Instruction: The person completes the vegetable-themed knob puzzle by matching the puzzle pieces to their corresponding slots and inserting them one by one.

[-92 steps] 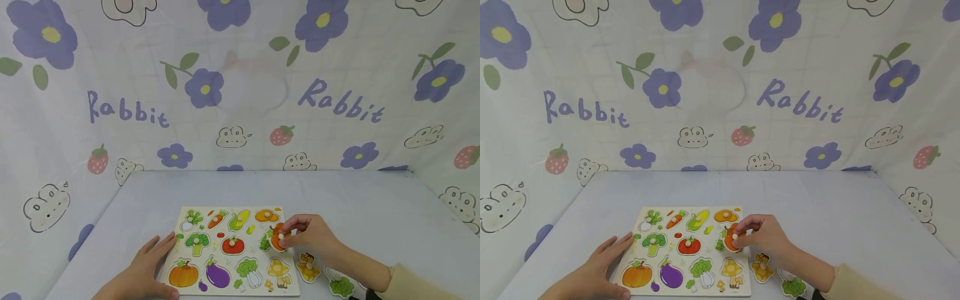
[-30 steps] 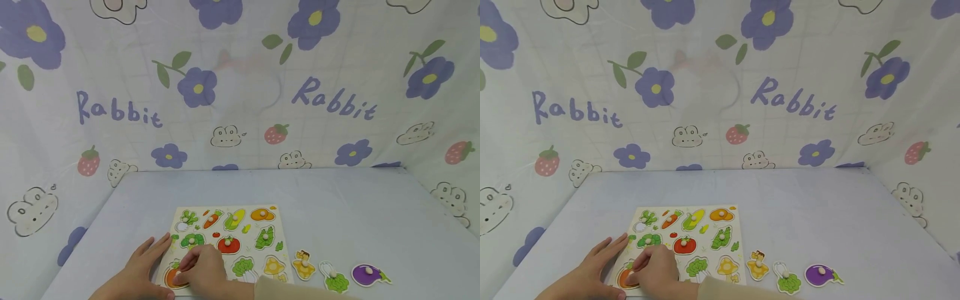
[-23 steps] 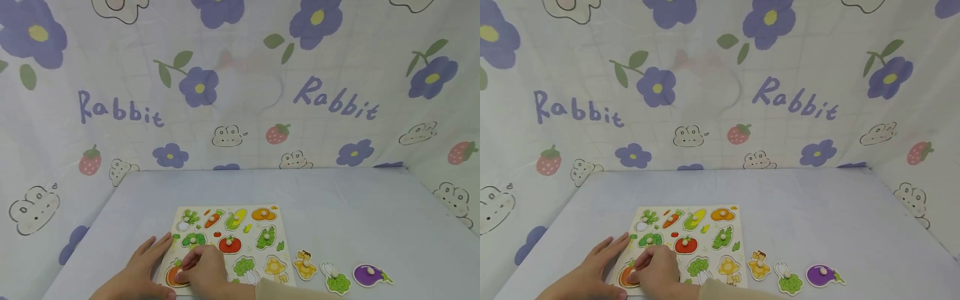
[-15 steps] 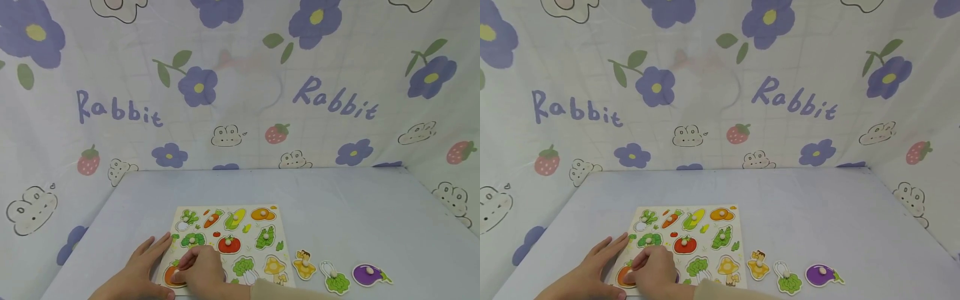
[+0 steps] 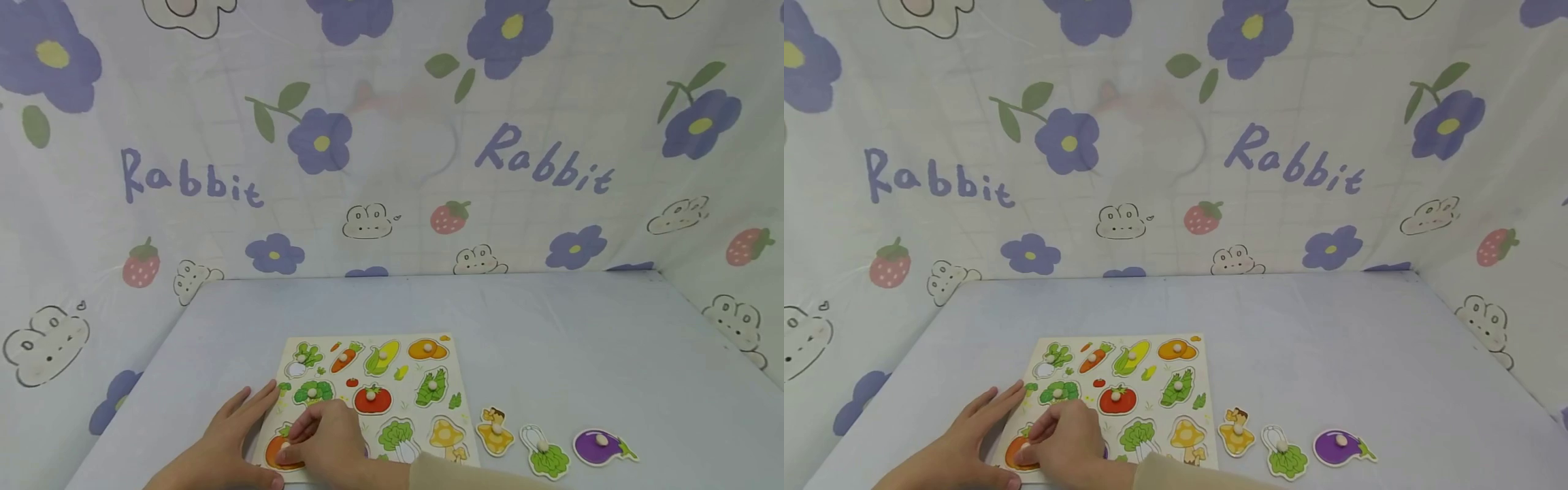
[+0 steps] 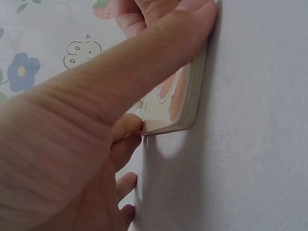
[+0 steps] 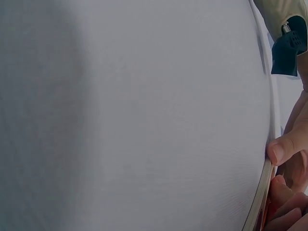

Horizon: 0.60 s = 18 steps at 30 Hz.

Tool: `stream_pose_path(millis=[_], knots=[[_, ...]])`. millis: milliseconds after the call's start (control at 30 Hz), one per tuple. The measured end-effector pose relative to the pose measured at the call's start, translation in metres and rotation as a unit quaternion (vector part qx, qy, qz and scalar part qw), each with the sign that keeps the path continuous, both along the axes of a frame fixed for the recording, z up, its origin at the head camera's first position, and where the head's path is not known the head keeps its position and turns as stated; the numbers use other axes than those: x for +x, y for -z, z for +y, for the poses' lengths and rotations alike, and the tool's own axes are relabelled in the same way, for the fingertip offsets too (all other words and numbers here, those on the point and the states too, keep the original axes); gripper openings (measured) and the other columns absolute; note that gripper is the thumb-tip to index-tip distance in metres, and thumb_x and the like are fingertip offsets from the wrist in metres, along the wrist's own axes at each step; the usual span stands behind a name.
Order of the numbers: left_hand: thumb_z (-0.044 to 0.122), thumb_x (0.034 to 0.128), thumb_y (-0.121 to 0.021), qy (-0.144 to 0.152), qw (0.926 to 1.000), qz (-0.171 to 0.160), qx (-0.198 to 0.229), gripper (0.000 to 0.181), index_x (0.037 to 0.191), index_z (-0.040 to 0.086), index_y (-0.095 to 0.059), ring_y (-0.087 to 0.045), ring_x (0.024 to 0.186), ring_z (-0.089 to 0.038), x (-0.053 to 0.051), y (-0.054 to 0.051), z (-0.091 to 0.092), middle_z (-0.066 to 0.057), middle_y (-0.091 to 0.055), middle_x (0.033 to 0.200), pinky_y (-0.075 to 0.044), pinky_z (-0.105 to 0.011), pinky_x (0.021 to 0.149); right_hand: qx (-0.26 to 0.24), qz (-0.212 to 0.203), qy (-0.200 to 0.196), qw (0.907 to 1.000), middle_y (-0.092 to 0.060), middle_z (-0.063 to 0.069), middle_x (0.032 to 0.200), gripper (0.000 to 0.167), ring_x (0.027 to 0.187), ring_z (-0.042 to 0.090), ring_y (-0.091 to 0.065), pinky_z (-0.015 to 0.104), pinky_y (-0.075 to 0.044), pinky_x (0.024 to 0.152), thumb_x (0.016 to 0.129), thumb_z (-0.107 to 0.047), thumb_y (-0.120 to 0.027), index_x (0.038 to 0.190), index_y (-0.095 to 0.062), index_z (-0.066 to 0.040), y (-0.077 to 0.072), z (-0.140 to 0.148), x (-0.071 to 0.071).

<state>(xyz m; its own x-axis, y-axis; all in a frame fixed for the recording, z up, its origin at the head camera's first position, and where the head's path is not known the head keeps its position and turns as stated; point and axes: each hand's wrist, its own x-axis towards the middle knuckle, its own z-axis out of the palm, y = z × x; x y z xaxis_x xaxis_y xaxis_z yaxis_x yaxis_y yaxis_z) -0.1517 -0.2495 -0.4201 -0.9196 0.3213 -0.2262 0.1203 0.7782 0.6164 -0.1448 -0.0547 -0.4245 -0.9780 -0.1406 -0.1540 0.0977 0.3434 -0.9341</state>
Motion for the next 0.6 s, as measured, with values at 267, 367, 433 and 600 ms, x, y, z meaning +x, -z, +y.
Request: stream_pose_path(millis=[267, 367, 433, 600], knots=[[0.052, 0.0564, -0.091, 0.008, 0.9998, 0.015, 0.0, 0.12, 0.154, 0.013, -0.033, -0.003, 0.143, -0.045, 0.0, 0.0016, -0.0015, -0.004, -0.02, 0.162, -0.016, -0.077, 0.102, -0.023, 0.001, -0.016, 0.9996, -0.061, -0.007, 0.058, 0.027, 0.058, 0.006, -0.058, 0.023, -0.048, 0.055, 0.062, -0.007, -0.093, 0.067, -0.068, -0.017, 0.0032, 0.0022, -0.0007], [0.052, 0.056, -0.091, 0.001, 1.0, 0.004, 0.0, 0.121, 0.155, 0.014, -0.032, -0.001, 0.143, -0.044, 0.0, 0.0006, -0.0004, -0.002, -0.019, 0.162, -0.016, -0.078, 0.101, -0.025, 0.008, -0.018, 0.9995, -0.061, -0.007, 0.057, 0.027, 0.058, 0.006, -0.058, 0.022, -0.047, 0.055, 0.062, -0.006, -0.093, 0.066, -0.068, -0.017, 0.0042, 0.0024, -0.0022], [0.051, 0.0563, -0.091, -0.001, 1.0, 0.0, 0.001, 0.121, 0.155, 0.014, -0.031, 0.0, 0.143, -0.044, 0.0, -0.0004, 0.0, -0.002, -0.019, 0.162, -0.016, -0.079, 0.1, -0.026, 0.006, -0.018, 0.9995, -0.061, -0.006, 0.057, 0.028, 0.059, 0.007, -0.058, 0.022, -0.047, 0.054, 0.062, -0.006, -0.093, 0.065, -0.068, -0.017, 0.0044, 0.0022, -0.0033], [0.051, 0.057, -0.091, 0.003, 1.0, 0.005, 0.005, 0.121, 0.155, 0.013, -0.031, 0.0, 0.143, -0.045, -0.0008, -0.0006, 0.0003, -0.003, -0.018, 0.163, -0.016, -0.079, 0.1, -0.018, 0.001, -0.015, 0.9997, -0.06, -0.005, 0.057, 0.029, 0.059, 0.007, -0.057, 0.022, -0.044, 0.051, 0.061, -0.006, -0.093, 0.064, -0.067, -0.017, 0.0042, 0.0021, -0.0046]])
